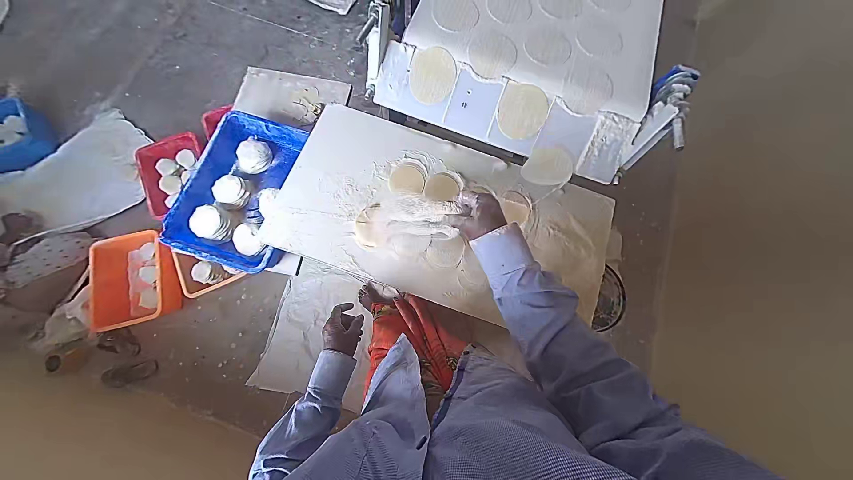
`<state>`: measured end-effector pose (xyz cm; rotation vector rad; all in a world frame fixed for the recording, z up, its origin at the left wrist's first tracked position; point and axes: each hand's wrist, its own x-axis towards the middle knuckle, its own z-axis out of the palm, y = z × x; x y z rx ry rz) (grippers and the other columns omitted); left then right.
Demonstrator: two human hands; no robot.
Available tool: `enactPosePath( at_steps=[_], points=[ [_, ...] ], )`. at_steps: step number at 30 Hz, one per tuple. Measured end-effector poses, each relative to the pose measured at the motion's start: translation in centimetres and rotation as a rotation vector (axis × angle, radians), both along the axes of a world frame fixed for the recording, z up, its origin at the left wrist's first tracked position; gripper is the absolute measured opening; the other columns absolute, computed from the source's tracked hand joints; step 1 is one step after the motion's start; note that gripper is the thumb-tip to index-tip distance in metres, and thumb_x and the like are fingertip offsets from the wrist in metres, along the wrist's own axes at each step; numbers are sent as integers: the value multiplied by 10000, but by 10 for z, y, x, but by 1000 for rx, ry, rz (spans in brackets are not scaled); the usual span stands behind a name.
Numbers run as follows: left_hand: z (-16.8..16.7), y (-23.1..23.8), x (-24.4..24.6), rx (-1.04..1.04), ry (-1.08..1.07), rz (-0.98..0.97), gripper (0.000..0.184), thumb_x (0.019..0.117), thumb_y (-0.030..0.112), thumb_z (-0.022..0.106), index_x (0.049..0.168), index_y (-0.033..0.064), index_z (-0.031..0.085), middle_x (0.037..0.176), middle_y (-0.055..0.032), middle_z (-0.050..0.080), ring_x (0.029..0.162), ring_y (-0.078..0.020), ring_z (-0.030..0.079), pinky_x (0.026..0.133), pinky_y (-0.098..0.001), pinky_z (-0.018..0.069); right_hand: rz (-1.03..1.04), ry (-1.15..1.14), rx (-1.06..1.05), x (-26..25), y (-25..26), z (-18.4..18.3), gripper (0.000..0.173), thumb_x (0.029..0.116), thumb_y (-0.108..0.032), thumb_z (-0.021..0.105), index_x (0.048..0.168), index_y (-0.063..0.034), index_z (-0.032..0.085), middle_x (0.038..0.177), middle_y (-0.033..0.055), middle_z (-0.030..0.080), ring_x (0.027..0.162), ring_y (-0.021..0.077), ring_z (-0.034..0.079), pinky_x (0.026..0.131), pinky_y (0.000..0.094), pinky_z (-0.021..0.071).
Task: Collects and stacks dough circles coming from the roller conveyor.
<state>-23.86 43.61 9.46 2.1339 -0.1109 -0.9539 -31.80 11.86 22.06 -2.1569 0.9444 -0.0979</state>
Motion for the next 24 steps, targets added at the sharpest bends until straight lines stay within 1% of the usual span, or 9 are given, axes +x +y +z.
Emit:
enactPosePath(
  at_steps=[3,6,9,13,15,18,21,23,24],
  points=[
    [-2,10,1,1,28,63,431,1011,59,608,1409,-38,473,967,-181,670,695,-211,688,647,-369,589,90,389,-135,-43,-21,13,355,937,-131,740,1206,88,666,1221,335,655,1207,496,607,1042,634,438],
    [-9,20,2,23,41,95,429,1013,65,611,1406,-36,472,973,-184,669,698,-221,689,649,-377,591,2,741,-215,-77,-43,3,294,982,-109,671,1201,86,666,1253,327,647,1231,504,598,1011,644,468],
    [-15,19,2,57,58,77,447,1013,79,616,1417,-33,462,1017,-197,672,723,-239,697,667,-393,593,-41,576,-258,-64,-47,2,279,1021,-100,599,1210,95,662,1252,328,651,1230,500,602,1039,640,451],
    [-2,0,6,17,40,20,471,1013,67,605,1439,-40,434,1014,-194,673,724,-227,697,670,-382,593,-37,200,-201,-12,-29,21,279,968,-109,672,1199,45,701,1203,268,698,1179,423,649,1058,567,452],
    [6,-4,10,-31,16,11,485,1011,65,600,1447,-46,419,1002,-184,672,716,-213,693,662,-372,591,-21,260,-189,-19,-28,30,281,975,-104,663,1219,30,698,1208,264,695,1185,421,644,1059,563,449],
    [6,1,14,-43,3,24,480,1016,67,594,1446,-51,417,1021,-194,670,721,-212,696,662,-373,591,28,425,-178,-75,-37,29,298,1027,-61,560,1283,44,669,1260,314,660,1234,480,605,1093,602,405],
    [-5,10,12,22,23,27,468,1016,77,603,1435,-42,433,1016,-194,671,708,-211,689,652,-369,584,67,691,-176,-129,-51,-1,365,987,-33,610,1349,9,638,1373,286,608,1351,476,518,1113,631,392],
    [-9,7,8,70,38,-14,462,1019,86,603,1432,-38,439,1034,-198,672,720,-218,693,668,-375,585,-63,770,-229,-142,-54,-24,444,954,-52,660,1395,-35,613,1470,241,544,1449,453,402,1124,650,355],
    [-8,2,5,86,46,-44,453,1020,88,601,1428,-37,449,1047,-204,673,739,-228,696,685,-385,587,-122,725,-230,-145,-52,-33,419,965,-72,663,1380,-32,617,1436,233,575,1397,438,479,1104,629,404]
  ],
)
